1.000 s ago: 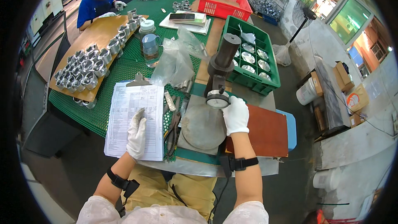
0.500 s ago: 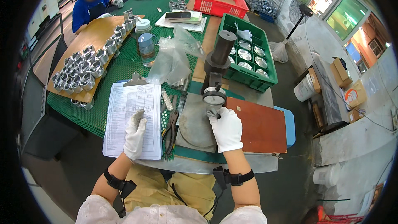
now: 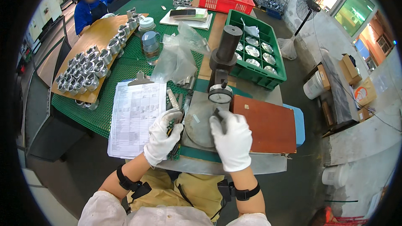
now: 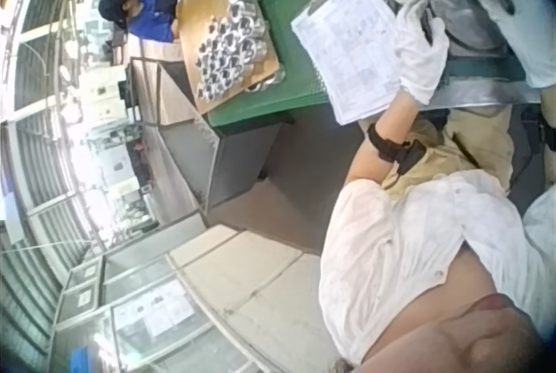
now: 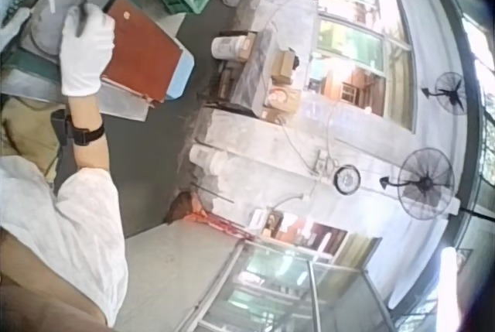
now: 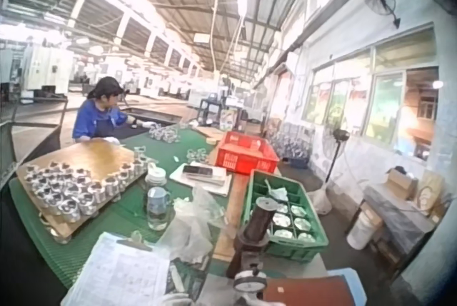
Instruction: Checking the dimensions of metal components using a dial gauge and recording results on a clipboard.
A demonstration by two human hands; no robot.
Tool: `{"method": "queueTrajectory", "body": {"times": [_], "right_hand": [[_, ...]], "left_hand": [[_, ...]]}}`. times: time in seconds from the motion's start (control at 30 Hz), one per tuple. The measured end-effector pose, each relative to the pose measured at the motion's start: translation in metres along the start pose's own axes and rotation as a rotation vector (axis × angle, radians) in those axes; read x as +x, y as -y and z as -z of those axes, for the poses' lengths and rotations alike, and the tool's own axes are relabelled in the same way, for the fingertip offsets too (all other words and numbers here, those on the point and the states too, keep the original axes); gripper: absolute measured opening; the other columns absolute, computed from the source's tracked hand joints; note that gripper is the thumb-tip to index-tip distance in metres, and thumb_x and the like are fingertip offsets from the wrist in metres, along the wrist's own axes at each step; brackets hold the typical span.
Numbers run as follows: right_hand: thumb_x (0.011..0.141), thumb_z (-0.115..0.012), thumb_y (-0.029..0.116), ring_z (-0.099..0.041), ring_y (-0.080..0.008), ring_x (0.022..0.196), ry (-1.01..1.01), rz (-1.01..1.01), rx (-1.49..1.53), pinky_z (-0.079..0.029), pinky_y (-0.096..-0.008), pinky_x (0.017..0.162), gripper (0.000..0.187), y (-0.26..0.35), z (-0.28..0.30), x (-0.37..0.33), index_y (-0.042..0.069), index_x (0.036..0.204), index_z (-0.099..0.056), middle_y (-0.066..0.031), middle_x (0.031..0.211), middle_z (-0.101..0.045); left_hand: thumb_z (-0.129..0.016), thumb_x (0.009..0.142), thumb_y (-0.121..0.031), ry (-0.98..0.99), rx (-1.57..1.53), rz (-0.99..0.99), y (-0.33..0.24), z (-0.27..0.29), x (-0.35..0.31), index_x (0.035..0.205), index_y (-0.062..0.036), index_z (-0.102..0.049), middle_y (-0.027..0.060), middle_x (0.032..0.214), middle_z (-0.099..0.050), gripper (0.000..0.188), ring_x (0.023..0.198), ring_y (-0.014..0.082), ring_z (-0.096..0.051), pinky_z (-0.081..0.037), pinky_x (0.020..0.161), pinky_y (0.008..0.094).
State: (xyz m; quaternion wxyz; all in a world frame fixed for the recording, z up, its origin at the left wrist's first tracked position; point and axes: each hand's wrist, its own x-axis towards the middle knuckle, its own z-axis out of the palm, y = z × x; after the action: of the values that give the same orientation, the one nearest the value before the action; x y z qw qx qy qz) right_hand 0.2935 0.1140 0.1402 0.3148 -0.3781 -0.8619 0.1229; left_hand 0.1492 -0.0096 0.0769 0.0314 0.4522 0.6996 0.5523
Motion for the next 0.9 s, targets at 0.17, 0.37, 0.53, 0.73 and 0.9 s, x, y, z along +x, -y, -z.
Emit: {"method": "queueTrajectory", "body": {"times": [0.17, 0.37, 0.53, 0.73, 0.9], "right_hand": [[0.076, -0.069, 0.035, -0.059, -0.0289, 0.073, 0.002, 0.319, -0.101, -0.049, -0.0387, 0.059, 0.035, 0.02, -0.037, -0.012, 0.009, 0.098, -0.063, -0.0101, 0.088, -0.061], [0.075, -0.068, 0.039, -0.058, -0.0248, 0.079, 0.026, 0.337, -0.188, -0.047, -0.0375, 0.06, 0.036, 0.016, -0.061, -0.02, 0.009, 0.095, -0.065, -0.0064, 0.089, -0.06], [0.069, -0.074, 0.024, -0.058, -0.0248, 0.074, 0.006, 0.45, -0.042, -0.047, -0.0381, 0.061, 0.031, 0.006, -0.052, -0.032, 0.01, 0.095, -0.064, -0.0042, 0.086, -0.061], [0.063, -0.075, 0.01, -0.055, -0.0208, 0.071, -0.097, 0.549, 0.022, -0.042, -0.036, 0.06, 0.034, -0.009, -0.047, -0.052, 0.017, 0.093, -0.063, 0.0019, 0.081, -0.057], [0.062, -0.074, 0.005, -0.055, -0.023, 0.071, -0.13, 0.485, 0.141, -0.043, -0.0364, 0.061, 0.031, -0.012, -0.039, -0.052, 0.017, 0.088, -0.064, 0.0002, 0.079, -0.057]], "left_hand": [[-0.061, 0.079, -0.003, -0.03, -0.031, 0.023, 0.007, -0.002, -0.006, 0.106, 0.0009, -0.061, 0.0156, 0.109, -0.061, 0.028, 0.104, 0.0297, -0.058, -0.045, 0.091, 0.0354], [-0.061, 0.08, -0.001, -0.029, -0.263, 0.197, 0.003, 0.011, -0.011, 0.106, 0.0021, -0.06, 0.0143, 0.11, -0.061, 0.026, 0.105, 0.0255, -0.058, -0.043, 0.093, 0.0326], [-0.06, 0.081, 0.0, -0.06, -0.256, 0.194, 0.014, 0.02, -0.016, 0.107, 0.0013, -0.06, 0.0136, 0.111, -0.061, 0.025, 0.105, 0.025, -0.058, -0.043, 0.093, 0.0323], [-0.055, 0.084, 0.004, 0.033, -0.198, 0.147, 0.009, 0.018, -0.017, 0.115, 0.0015, -0.055, 0.0111, 0.114, -0.059, 0.031, 0.108, 0.0189, -0.055, -0.04, 0.097, 0.0298], [-0.058, 0.082, 0.0, 0.043, -0.124, 0.041, -0.004, 0.013, -0.008, 0.106, -0.0009, -0.061, 0.0117, 0.111, -0.06, 0.024, 0.105, 0.0239, -0.058, -0.041, 0.094, 0.0321]]}}
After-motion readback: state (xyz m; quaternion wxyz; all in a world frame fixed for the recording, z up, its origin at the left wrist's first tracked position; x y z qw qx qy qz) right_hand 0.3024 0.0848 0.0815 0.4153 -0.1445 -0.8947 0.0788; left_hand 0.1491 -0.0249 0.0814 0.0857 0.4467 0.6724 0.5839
